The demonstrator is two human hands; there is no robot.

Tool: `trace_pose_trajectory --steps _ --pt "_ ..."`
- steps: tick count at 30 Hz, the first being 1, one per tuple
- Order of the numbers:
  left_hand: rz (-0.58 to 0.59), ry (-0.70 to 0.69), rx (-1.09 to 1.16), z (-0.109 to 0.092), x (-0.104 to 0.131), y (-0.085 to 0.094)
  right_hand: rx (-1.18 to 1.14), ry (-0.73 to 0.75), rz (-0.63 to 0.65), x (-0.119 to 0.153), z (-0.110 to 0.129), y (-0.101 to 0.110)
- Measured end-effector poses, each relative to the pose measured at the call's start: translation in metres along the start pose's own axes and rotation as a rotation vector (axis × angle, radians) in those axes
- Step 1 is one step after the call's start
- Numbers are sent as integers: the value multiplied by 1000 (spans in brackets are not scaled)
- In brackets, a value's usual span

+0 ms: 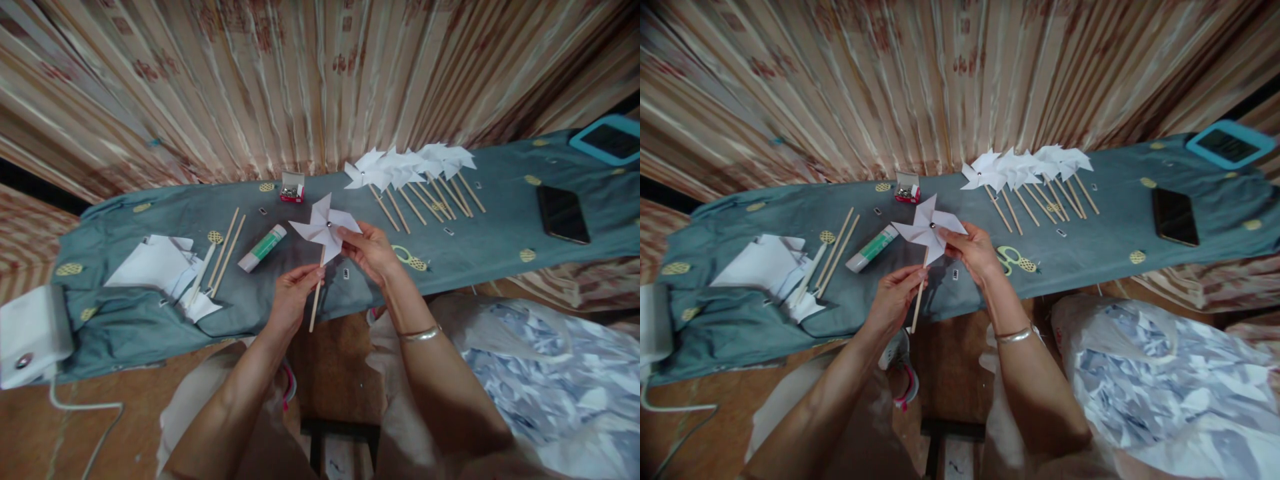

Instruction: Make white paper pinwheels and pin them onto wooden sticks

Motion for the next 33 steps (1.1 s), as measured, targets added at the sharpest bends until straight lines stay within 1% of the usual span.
trace_pose_trajectory --steps 5,8,14,19,25,33 --pt "0 7 0 -1 0 0 4 51 -117 -3 2 12" --pt "0 -1 -13 -2 1 -1 21 57 -144 -4 2 15" --pt "-5 1 1 -2 0 -1 10 13 -130 -3 2 12" --pt "3 -2 11 -2 -1 1 20 14 -109 -3 2 11" --pt "18 -37 19 -4 -2 2 39 13 -84 0 2 8" --pt "20 -53 27 -6 -5 4 89 -21 -47 1 -2 5"
Point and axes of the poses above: each hand's wrist, its own x-axis away from the middle knuckle, its own y-axis out of the back of the hand, z = x × y, the point moved 2 cm from there along -x, towards the middle knuckle, and after that the axes turned 11 degrees about x, right-handed, at the moved point
